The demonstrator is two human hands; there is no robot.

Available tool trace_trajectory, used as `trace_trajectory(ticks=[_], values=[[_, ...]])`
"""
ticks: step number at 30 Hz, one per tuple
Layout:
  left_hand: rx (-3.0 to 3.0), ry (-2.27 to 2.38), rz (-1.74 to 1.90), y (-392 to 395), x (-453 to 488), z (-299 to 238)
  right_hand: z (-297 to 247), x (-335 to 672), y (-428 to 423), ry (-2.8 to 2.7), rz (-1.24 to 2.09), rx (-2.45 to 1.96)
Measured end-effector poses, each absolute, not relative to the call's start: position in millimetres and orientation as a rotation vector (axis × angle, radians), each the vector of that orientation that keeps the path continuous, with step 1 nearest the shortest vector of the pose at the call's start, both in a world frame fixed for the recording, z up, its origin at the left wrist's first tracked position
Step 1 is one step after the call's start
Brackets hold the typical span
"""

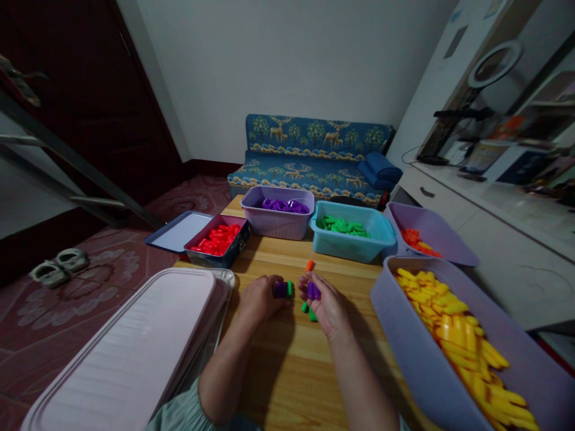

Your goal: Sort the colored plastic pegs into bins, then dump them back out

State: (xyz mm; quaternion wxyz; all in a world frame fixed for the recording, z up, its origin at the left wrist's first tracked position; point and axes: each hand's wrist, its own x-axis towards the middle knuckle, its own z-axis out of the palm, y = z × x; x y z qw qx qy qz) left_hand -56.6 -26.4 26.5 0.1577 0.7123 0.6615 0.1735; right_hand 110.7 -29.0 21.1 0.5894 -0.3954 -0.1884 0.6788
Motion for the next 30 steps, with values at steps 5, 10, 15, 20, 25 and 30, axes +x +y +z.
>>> trace_trajectory(ticks=[5, 10, 15, 20, 25, 30], values=[[2.064, 1.929, 0.446, -28.0, -51.4, 22.0, 19.2, 110.9, -30.6, -0.500, 1.560, -0.952], [1.923, 1.881, 0.663, -23.7, -51.5, 25.0, 19.0, 109.9, -31.1, -0.521, 1.557, -0.935], [1.245, 1.397, 1.080, -21.5, -43.5, 37.9, 19.7, 104.1, -31.0, -0.495, 1.548, -0.880], [0.759, 1.034, 0.995, -28.7, -33.3, 35.8, 32.3, 97.7, -36.8, -0.691, 1.362, -0.928], [0.593, 0.855, 0.989, -30.8, -24.1, 28.4, 42.7, 87.9, -52.4, -1.433, 1.037, -1.037], [0.657, 0.658, 1.020, -29.4, -21.9, 28.6, 39.3, 83.8, -56.4, -1.766, 0.818, -1.131]])
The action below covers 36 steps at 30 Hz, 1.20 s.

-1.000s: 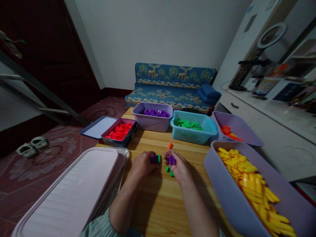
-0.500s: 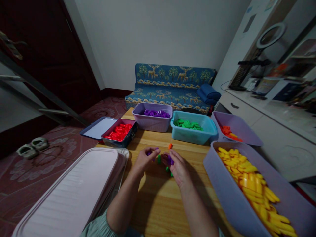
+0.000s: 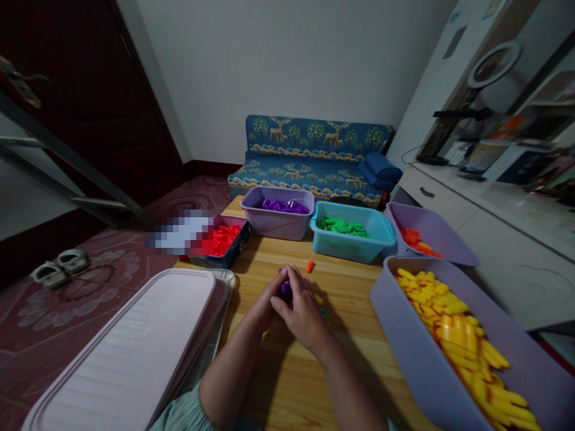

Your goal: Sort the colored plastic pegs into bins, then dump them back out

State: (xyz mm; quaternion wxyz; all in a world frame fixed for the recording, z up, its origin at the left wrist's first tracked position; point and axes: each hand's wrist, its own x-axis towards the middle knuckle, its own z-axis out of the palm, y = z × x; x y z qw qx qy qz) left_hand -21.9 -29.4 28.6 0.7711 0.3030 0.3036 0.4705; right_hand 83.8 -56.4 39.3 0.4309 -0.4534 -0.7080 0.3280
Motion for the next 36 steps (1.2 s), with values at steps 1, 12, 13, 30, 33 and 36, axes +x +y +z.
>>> trace_trajectory(ticks=[1, 12, 13, 30, 33, 36], values=[[0.661, 0.686, 1.028, -29.2, -22.8, 27.7, 38.3, 84.5, -55.4, -1.788, 0.810, -1.132], [0.726, 0.919, 1.141, -25.8, -28.4, 19.6, 32.2, 86.8, -47.9, -1.833, 0.750, -1.106], [0.720, 0.928, 1.149, -25.3, -27.9, 19.4, 31.3, 86.9, -47.6, -1.838, 0.743, -1.098], [0.749, 0.920, 0.970, -28.0, -26.8, 22.5, 33.0, 100.7, -37.6, -1.423, 1.025, -1.034], [0.810, 0.932, 0.950, -31.1, -25.7, 24.5, 36.4, 104.3, -35.7, -1.312, 1.083, -0.983], [0.855, 0.949, 0.923, -32.9, -23.6, 24.9, 37.9, 108.6, -34.2, -1.312, 1.023, -1.037]])
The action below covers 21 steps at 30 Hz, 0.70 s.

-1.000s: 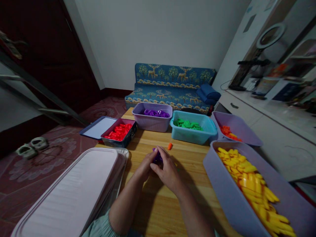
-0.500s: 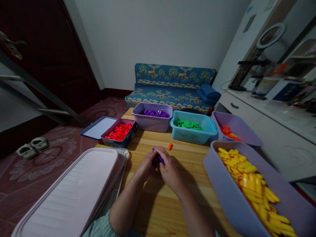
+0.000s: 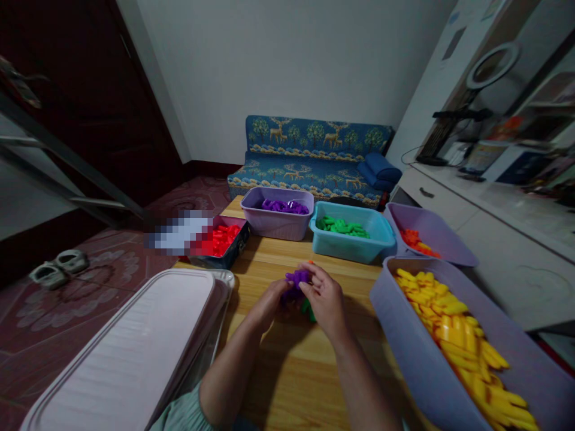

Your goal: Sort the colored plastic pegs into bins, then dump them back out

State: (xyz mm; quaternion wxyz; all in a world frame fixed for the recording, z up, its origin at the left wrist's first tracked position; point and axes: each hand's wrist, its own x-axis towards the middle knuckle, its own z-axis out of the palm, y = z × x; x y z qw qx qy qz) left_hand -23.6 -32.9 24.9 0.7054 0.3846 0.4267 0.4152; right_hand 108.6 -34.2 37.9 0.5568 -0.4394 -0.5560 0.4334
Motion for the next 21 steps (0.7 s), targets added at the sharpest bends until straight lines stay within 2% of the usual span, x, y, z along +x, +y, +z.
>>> trace_trajectory(ticks=[5, 11, 21], values=[[0.920, 0.939, 0.917, -32.6, -23.8, 24.6, 32.6, 116.2, -31.4, -1.436, 0.781, -1.202], [0.972, 0.979, 0.949, -31.4, -27.9, 24.3, 25.3, 117.9, -29.3, -1.439, 0.942, -1.173], [0.820, 0.993, 1.074, -30.5, -23.6, 31.5, 43.4, 111.9, -37.3, -1.484, 0.760, -1.252]])
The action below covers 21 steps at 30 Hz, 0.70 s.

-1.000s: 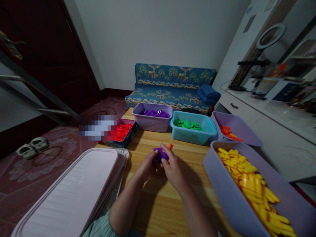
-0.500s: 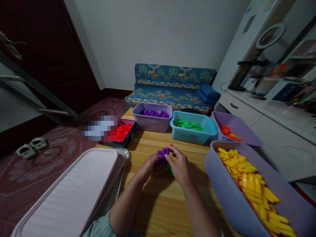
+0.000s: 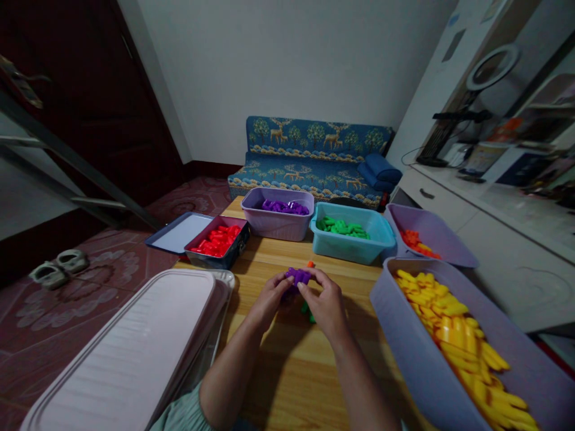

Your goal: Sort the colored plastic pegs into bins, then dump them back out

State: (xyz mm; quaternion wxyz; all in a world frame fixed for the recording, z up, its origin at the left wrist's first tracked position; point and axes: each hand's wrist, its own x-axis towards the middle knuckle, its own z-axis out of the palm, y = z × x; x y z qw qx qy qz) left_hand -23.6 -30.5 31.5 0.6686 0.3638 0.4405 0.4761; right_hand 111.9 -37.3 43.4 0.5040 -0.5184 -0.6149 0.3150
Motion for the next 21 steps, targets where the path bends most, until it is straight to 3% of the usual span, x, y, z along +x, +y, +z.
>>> trace_trajectory(ticks=[10, 21], values=[[0.649, 0.682, 1.104, -30.5, -25.3, 32.3, 39.6, 106.7, -39.2, -1.497, 0.778, -1.300], [0.673, 0.880, 1.085, -28.4, -23.4, 28.6, 23.8, 106.8, -33.6, -1.553, 0.727, -1.348]])
